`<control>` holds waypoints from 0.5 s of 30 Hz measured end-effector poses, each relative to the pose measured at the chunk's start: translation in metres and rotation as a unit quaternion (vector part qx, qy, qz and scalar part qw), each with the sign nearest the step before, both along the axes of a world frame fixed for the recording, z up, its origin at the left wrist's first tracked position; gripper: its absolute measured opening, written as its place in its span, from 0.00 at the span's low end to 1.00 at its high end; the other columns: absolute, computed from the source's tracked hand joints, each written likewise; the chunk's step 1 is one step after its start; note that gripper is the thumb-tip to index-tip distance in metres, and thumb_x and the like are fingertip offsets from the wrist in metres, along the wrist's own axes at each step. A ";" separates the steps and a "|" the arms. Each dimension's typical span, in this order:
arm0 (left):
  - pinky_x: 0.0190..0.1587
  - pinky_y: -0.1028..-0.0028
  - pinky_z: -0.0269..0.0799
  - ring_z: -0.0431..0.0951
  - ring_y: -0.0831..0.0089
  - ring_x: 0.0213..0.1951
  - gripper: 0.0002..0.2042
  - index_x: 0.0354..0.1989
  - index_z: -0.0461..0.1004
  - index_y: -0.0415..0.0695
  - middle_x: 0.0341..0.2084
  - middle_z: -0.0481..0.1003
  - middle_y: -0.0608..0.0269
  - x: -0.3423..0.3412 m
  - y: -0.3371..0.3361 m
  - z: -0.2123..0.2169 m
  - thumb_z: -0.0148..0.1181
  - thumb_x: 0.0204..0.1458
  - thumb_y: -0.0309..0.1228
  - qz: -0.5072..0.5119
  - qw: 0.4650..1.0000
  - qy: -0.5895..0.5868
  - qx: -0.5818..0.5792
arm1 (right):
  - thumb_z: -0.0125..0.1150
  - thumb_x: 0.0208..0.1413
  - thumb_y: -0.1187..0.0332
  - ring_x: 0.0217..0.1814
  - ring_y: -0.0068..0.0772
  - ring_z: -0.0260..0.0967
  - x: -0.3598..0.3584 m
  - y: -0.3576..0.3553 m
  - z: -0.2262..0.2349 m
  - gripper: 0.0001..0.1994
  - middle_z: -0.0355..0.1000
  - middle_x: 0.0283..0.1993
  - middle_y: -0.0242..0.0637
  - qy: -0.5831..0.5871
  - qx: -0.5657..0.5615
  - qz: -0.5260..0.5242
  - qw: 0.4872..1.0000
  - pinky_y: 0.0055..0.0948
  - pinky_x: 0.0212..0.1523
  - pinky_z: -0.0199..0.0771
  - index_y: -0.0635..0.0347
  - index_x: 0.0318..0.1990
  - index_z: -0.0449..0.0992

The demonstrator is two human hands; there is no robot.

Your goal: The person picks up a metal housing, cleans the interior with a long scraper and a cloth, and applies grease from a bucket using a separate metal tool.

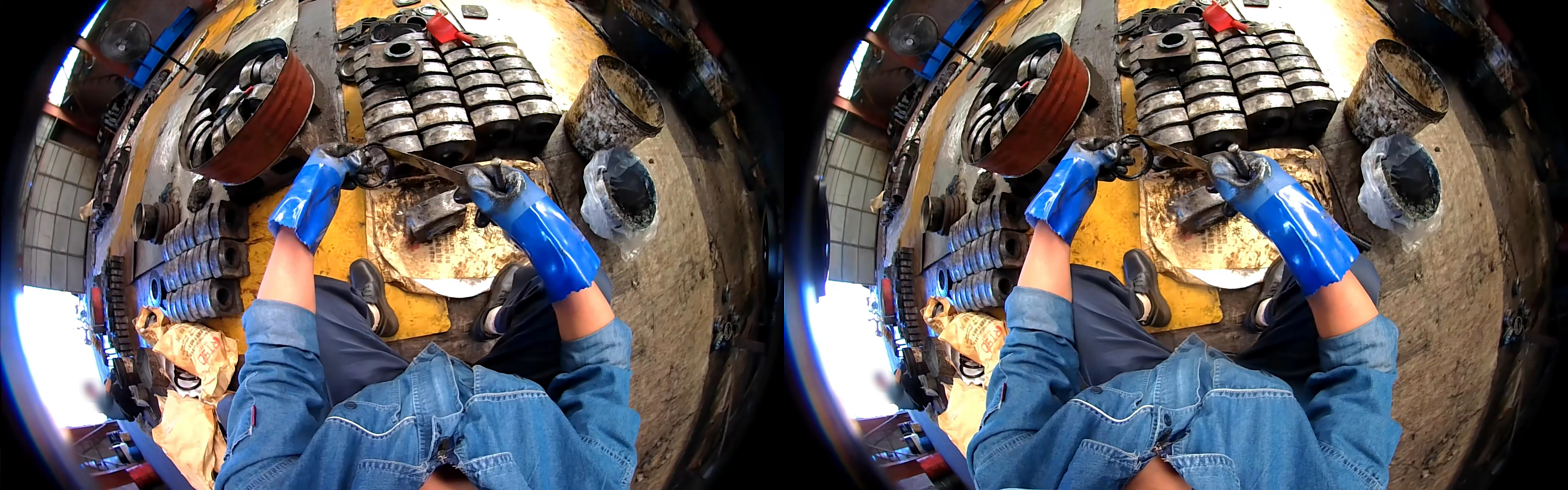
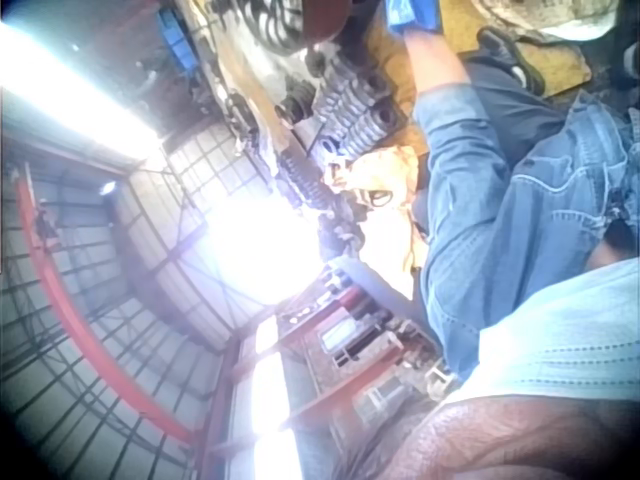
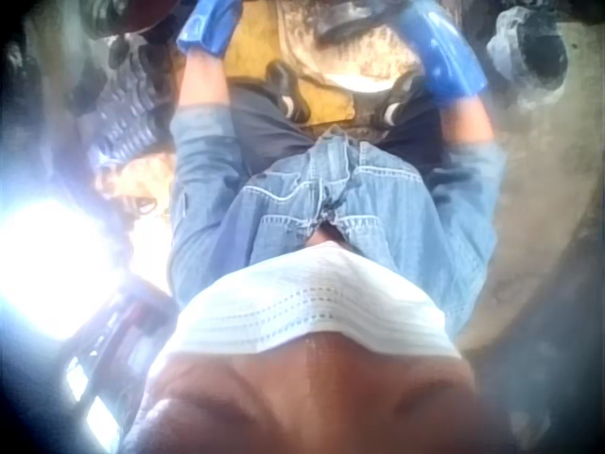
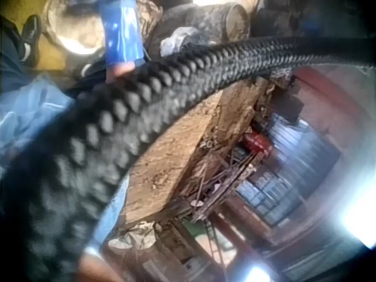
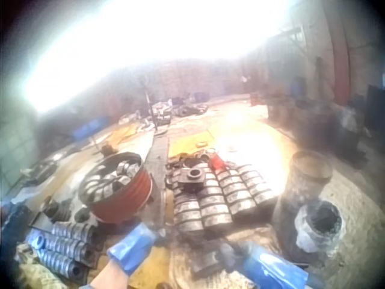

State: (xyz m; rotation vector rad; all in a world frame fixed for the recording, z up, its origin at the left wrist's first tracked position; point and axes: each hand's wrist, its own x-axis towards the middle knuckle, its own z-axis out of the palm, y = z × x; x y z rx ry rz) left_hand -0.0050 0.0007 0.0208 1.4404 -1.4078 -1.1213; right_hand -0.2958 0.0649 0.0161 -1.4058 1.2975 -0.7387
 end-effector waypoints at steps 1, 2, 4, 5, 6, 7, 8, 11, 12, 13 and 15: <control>0.34 0.73 0.72 0.77 0.69 0.30 0.09 0.41 0.79 0.39 0.29 0.79 0.60 -0.005 0.002 0.007 0.59 0.52 0.21 0.010 1.000 0.014 -0.004 | 0.55 0.62 0.55 0.32 0.27 0.72 -0.005 0.001 -0.001 0.16 0.77 0.32 0.38 -0.023 0.041 -0.004 0.999 0.31 0.35 0.72 0.58 0.42 0.78; 0.33 0.74 0.71 0.77 0.71 0.30 0.08 0.41 0.79 0.39 0.28 0.79 0.61 -0.009 0.004 0.011 0.59 0.52 0.22 0.016 0.999 0.026 -0.008 | 0.55 0.61 0.53 0.33 0.30 0.73 -0.006 0.004 0.008 0.17 0.78 0.33 0.40 -0.047 0.083 -0.009 0.995 0.33 0.37 0.72 0.58 0.43 0.79; 0.32 0.75 0.71 0.77 0.74 0.29 0.08 0.41 0.79 0.39 0.27 0.79 0.63 -0.012 0.004 0.014 0.60 0.53 0.22 0.003 0.999 0.030 -0.016 | 0.55 0.61 0.51 0.35 0.36 0.73 -0.010 0.002 -0.010 0.18 0.78 0.35 0.42 0.044 0.084 -0.003 0.995 0.35 0.40 0.72 0.57 0.44 0.78; 0.29 0.79 0.67 0.70 0.84 0.26 0.07 0.40 0.79 0.38 0.27 0.77 0.71 -0.006 0.002 0.015 0.61 0.57 0.28 -0.014 1.000 0.017 -0.021 | 0.55 0.60 0.50 0.36 0.39 0.74 -0.008 0.001 -0.015 0.19 0.78 0.35 0.44 0.085 0.085 0.004 0.993 0.36 0.41 0.72 0.57 0.45 0.78; 0.29 0.79 0.66 0.70 0.83 0.25 0.08 0.40 0.80 0.38 0.27 0.77 0.70 -0.004 0.002 0.014 0.61 0.56 0.28 0.018 1.000 0.010 -0.021 | 0.55 0.59 0.48 0.39 0.47 0.74 -0.001 0.003 -0.004 0.21 0.77 0.37 0.47 0.113 0.091 0.026 0.989 0.39 0.44 0.71 0.57 0.45 0.78; 0.28 0.79 0.65 0.69 0.83 0.24 0.08 0.40 0.80 0.38 0.26 0.77 0.70 -0.002 0.003 0.013 0.61 0.56 0.29 0.049 0.999 0.003 -0.021 | 0.55 0.60 0.50 0.39 0.43 0.74 -0.003 0.000 -0.020 0.20 0.78 0.37 0.45 0.098 0.076 0.021 0.992 0.37 0.44 0.71 0.57 0.45 0.78; 0.27 0.79 0.65 0.68 0.82 0.24 0.08 0.40 0.80 0.37 0.26 0.77 0.69 -0.003 0.003 0.014 0.61 0.56 0.29 0.081 0.996 0.000 -0.023 | 0.55 0.61 0.51 0.39 0.38 0.75 0.000 -0.003 -0.018 0.19 0.79 0.37 0.44 0.085 0.058 0.017 0.995 0.34 0.43 0.72 0.58 0.45 0.79; 0.27 0.76 0.63 0.67 0.82 0.24 0.08 0.38 0.80 0.38 0.24 0.76 0.70 -0.004 0.005 0.019 0.62 0.55 0.30 0.084 0.995 -0.040 0.020 | 0.55 0.63 0.58 0.35 0.20 0.71 -0.003 0.011 0.003 0.15 0.78 0.33 0.32 -0.145 0.053 -0.105 0.982 0.24 0.38 0.70 0.60 0.44 0.80; 0.27 0.76 0.63 0.67 0.82 0.24 0.08 0.37 0.80 0.38 0.24 0.76 0.70 -0.005 0.004 0.019 0.62 0.55 0.30 0.071 0.996 -0.035 0.033 | 0.55 0.62 0.57 0.34 0.20 0.71 -0.008 0.008 -0.003 0.15 0.77 0.31 0.31 -0.134 0.040 -0.102 0.985 0.25 0.37 0.70 0.60 0.44 0.80; 0.27 0.75 0.63 0.67 0.82 0.24 0.08 0.37 0.80 0.38 0.24 0.76 0.70 -0.006 0.004 0.019 0.62 0.55 0.30 0.060 0.997 -0.029 0.046 | 0.56 0.62 0.57 0.32 0.20 0.70 -0.013 0.003 -0.006 0.15 0.75 0.30 0.30 -0.123 0.028 -0.099 0.987 0.25 0.35 0.70 0.60 0.44 0.80; 0.27 0.76 0.63 0.67 0.82 0.24 0.08 0.37 0.80 0.38 0.24 0.76 0.70 -0.002 0.005 0.017 0.62 0.55 0.30 0.045 0.996 -0.038 0.070 | 0.57 0.62 0.56 0.28 0.20 0.67 -0.008 0.004 0.008 0.16 0.71 0.26 0.28 -0.091 0.024 -0.084 0.992 0.25 0.31 0.68 0.60 0.45 0.79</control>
